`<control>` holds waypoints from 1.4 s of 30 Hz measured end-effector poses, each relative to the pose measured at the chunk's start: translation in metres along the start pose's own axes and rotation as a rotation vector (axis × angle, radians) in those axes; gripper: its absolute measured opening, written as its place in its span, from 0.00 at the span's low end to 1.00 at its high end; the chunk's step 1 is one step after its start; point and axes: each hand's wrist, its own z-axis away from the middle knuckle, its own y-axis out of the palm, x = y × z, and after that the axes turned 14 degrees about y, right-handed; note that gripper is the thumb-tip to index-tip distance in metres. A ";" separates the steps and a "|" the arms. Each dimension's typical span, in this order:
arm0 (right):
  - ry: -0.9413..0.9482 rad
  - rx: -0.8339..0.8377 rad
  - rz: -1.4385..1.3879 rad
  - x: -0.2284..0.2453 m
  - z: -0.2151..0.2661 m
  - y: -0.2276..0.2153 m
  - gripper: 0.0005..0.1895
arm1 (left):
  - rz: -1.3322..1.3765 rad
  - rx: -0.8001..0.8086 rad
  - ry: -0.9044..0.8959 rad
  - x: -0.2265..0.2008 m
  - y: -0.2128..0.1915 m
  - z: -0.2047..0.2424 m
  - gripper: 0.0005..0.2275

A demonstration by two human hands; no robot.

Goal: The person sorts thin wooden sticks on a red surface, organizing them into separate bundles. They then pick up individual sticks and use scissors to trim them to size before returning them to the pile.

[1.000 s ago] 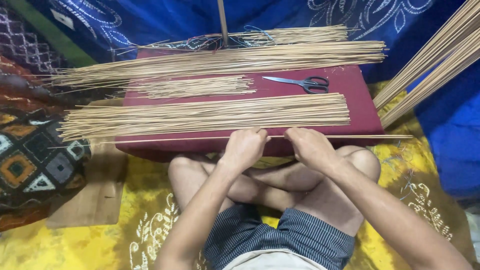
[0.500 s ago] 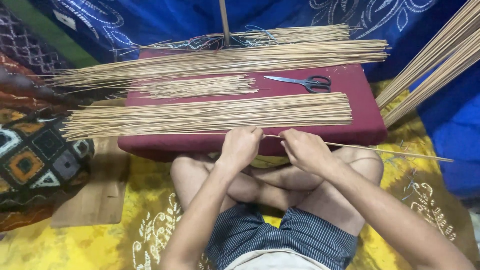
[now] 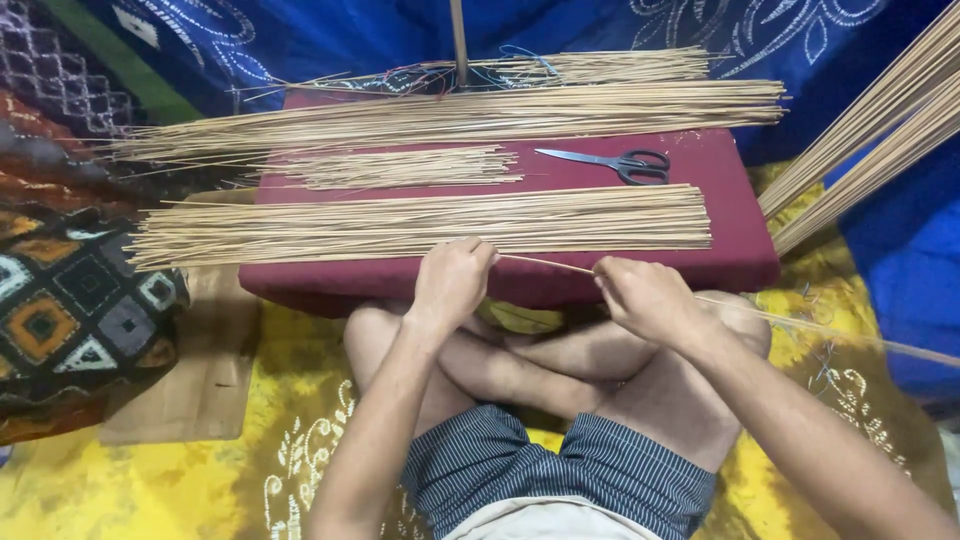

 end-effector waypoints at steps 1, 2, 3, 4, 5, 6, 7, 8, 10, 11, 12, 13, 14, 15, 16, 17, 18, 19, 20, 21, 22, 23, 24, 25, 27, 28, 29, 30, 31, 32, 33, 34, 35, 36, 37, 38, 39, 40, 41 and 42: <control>0.001 -0.001 0.000 0.010 0.003 -0.002 0.12 | 0.000 0.000 0.001 -0.005 -0.002 -0.002 0.02; -0.019 0.007 -0.023 0.019 0.006 -0.004 0.13 | 0.007 -0.024 0.014 -0.009 -0.004 -0.004 0.02; -0.041 0.016 -0.045 0.030 0.008 -0.006 0.15 | 0.013 -0.048 0.025 -0.013 -0.006 -0.005 0.03; -0.042 0.015 -0.046 0.037 0.008 -0.006 0.15 | 0.012 -0.047 0.024 -0.017 -0.001 -0.006 0.03; -0.045 0.008 -0.054 0.044 0.008 -0.006 0.14 | -0.003 -0.058 0.040 -0.020 0.005 -0.008 0.02; -0.048 0.001 -0.063 0.051 0.008 -0.006 0.14 | -0.017 -0.069 0.055 -0.024 0.010 -0.009 0.02; -0.048 0.002 -0.063 0.055 0.008 -0.004 0.14 | -0.017 -0.068 0.054 -0.028 0.009 -0.011 0.02; -0.053 -0.015 -0.051 0.059 0.008 -0.002 0.13 | 0.003 -0.089 0.069 -0.032 0.008 -0.014 0.03; -0.057 -0.033 -0.035 0.061 0.007 0.003 0.11 | 0.024 -0.112 0.082 -0.038 0.004 -0.017 0.04; -0.062 -0.042 -0.021 0.059 0.006 0.005 0.10 | 0.025 -0.118 0.093 -0.039 0.002 -0.018 0.04; -0.068 -0.050 -0.007 0.056 0.006 0.008 0.09 | 0.026 -0.125 0.105 -0.040 0.000 -0.019 0.04; -0.065 -0.050 -0.007 0.053 0.007 0.007 0.09 | 0.028 -0.126 0.107 -0.037 0.001 -0.017 0.04; -0.063 -0.029 -0.015 0.050 0.008 0.005 0.09 | 0.042 -0.109 0.110 -0.034 0.002 -0.015 0.03; -0.064 -0.006 -0.023 0.047 0.008 0.004 0.09 | 0.055 -0.091 0.111 -0.032 0.003 -0.012 0.04; -0.063 -0.005 -0.023 0.040 0.010 0.002 0.09 | 0.056 -0.091 0.112 -0.024 -0.004 -0.010 0.04; -0.035 0.001 -0.031 0.033 0.011 -0.001 0.09 | 0.049 -0.073 0.098 -0.017 -0.010 -0.007 0.02; -0.006 0.007 -0.040 0.026 0.013 -0.004 0.09 | 0.042 -0.056 0.084 -0.010 -0.017 -0.004 0.01; -0.006 0.008 -0.039 0.020 0.013 -0.005 0.09 | 0.044 -0.056 0.084 -0.002 -0.018 0.000 0.01; 0.010 0.018 -0.048 0.013 0.014 -0.007 0.09 | 0.037 -0.031 0.077 0.005 -0.020 0.004 0.01; 0.024 0.028 -0.056 0.006 0.014 -0.008 0.09 | 0.029 -0.007 0.071 0.013 -0.021 0.008 0.02; 0.024 0.028 -0.055 0.009 0.014 -0.011 0.09 | 0.029 -0.007 0.070 0.014 -0.020 0.008 0.02; 0.008 0.046 -0.066 0.013 0.016 -0.012 0.09 | 0.055 0.002 0.066 0.014 -0.020 0.009 0.02; -0.008 0.065 -0.078 0.016 0.017 -0.014 0.09 | 0.082 0.012 0.061 0.014 -0.020 0.009 0.03; -0.005 0.063 -0.079 0.023 0.016 -0.014 0.09 | 0.082 0.012 0.065 0.012 -0.017 0.008 0.03; -0.050 0.102 -0.159 0.039 0.013 -0.014 0.11 | 0.108 0.031 0.058 0.007 -0.014 0.006 0.03; -0.050 0.101 -0.160 0.046 0.012 -0.013 0.11 | 0.107 0.031 0.059 0.000 -0.013 0.003 0.03; -0.068 0.088 -0.158 0.054 0.009 -0.013 0.11 | 0.122 0.015 0.065 -0.006 -0.012 0.000 0.03; -0.086 0.074 -0.156 0.062 0.007 -0.013 0.11 | 0.137 -0.001 0.071 -0.011 -0.011 -0.002 0.02; -0.091 0.074 -0.155 0.064 0.007 -0.009 0.11 | 0.134 -0.002 0.067 -0.012 -0.009 -0.003 0.02; -0.087 0.063 -0.162 0.066 0.006 -0.006 0.10 | 0.116 0.000 0.074 -0.012 -0.008 -0.004 0.02; -0.081 0.053 -0.168 0.068 0.005 -0.003 0.09 | 0.100 0.003 0.082 -0.013 -0.006 -0.005 0.02; -0.085 0.054 -0.167 0.067 0.006 -0.006 0.09 | 0.099 0.002 0.078 -0.008 -0.007 -0.004 0.02; -0.083 0.087 -0.214 0.065 0.006 -0.009 0.10 | 0.041 0.020 0.102 -0.004 -0.009 -0.003 0.02; -0.082 0.119 -0.262 0.063 0.007 -0.012 0.11 | -0.017 0.039 0.125 0.000 -0.010 -0.003 0.02; -0.080 0.121 -0.262 0.057 0.006 -0.011 0.11 | -0.015 0.040 0.125 0.009 -0.013 0.000 0.02; -0.076 0.142 -0.305 0.052 0.005 -0.011 0.10 | -0.029 0.064 0.085 0.018 -0.016 0.003 0.03; -0.072 0.160 -0.348 0.046 0.003 -0.012 0.09 | -0.045 0.087 0.046 0.027 -0.020 0.004 0.05; -0.070 0.158 -0.347 0.042 0.002 -0.015 0.09 | -0.044 0.084 0.048 0.032 -0.025 0.003 0.05; -0.051 0.173 -0.415 0.039 0.001 -0.017 0.09 | -0.052 0.001 0.001 0.036 -0.031 0.003 0.04; -0.033 0.188 -0.484 0.036 0.001 -0.019 0.08 | -0.059 -0.082 -0.047 0.039 -0.037 0.003 0.04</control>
